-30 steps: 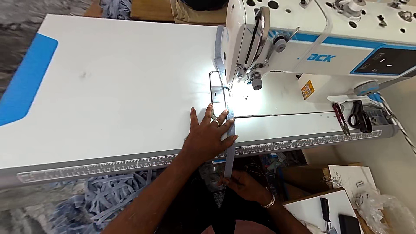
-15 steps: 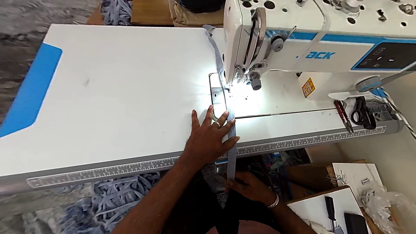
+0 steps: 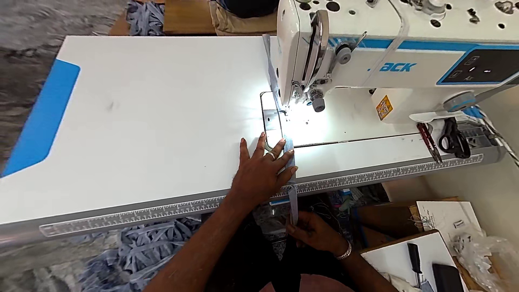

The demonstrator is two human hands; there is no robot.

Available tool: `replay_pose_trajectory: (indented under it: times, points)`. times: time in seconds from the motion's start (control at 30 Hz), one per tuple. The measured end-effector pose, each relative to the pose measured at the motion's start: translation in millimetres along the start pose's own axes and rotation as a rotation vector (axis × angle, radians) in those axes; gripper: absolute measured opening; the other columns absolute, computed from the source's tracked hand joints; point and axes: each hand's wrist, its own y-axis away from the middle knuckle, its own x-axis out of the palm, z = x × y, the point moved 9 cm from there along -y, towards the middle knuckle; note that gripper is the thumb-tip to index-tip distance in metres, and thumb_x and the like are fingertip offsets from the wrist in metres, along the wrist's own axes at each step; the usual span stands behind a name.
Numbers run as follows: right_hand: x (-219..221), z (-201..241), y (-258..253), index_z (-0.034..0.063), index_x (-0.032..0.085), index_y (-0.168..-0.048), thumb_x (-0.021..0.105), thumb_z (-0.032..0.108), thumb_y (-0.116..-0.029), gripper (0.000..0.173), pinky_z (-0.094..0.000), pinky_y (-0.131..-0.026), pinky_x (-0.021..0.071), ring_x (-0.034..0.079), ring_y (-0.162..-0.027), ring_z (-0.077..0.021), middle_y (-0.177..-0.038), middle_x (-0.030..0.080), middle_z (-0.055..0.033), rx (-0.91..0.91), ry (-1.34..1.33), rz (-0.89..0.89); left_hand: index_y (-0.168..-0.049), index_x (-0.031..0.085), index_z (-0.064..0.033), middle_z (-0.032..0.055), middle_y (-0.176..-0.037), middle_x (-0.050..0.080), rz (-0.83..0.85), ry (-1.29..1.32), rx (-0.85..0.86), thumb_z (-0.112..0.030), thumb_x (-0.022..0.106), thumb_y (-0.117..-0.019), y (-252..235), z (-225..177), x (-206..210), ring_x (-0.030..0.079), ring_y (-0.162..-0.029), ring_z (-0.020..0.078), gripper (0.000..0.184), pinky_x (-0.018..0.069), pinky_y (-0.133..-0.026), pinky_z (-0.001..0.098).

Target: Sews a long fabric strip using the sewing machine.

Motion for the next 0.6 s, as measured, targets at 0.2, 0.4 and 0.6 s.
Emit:
replay_pose_trajectory:
  times: [0.2,0.4,0.6]
  points:
    - [-2,7,22,0.0083,0.069,-0.107,0.064,0.039,-0.1008,0.032,-0.0274,-0.055,0.0576,0.065,-0.062,-0.0094,-0.082,0.07,-0.0015,0.019,0.11,-0.011,-0.151,0.052,-0.0372,-0.0068,-0.163,0.042,0.015,-0.006,-0.063,-0.08,0.021,-0.0967,-8,5,-3,0.019,-0.156,0.0448,0.076,0.0041,-0.11,0.0856]
    - [10,3,55,0.015,0.069,-0.105,0.054,0.051,-0.1033,0.039,-0.036,-0.06,0.0583,0.066,-0.063,-0.0119,-0.076,0.067,0.0,0.068,0.408,-0.049,-0.153,0.05,-0.0358,-0.0024,-0.165,0.039,0.075,-0.056,-0.173,-0.079,0.025,-0.0962,-42,25,-5,0.016,-0.156,0.0463,0.075,0.0033,-0.106,0.089]
    - [-2,3,52,0.0128,0.062,-0.127,0.055,0.048,-0.1037,0.043,-0.0409,-0.072,0.0625,0.072,-0.077,-0.018,-0.097,0.071,-0.0057,0.246,0.437,0.078,-0.153,0.048,-0.0402,0.0001,-0.167,0.035,0.093,-0.052,-0.272,-0.072,0.027,-0.1,-74,51,-7,0.011,-0.157,0.0455,0.065,0.0002,-0.106,0.089]
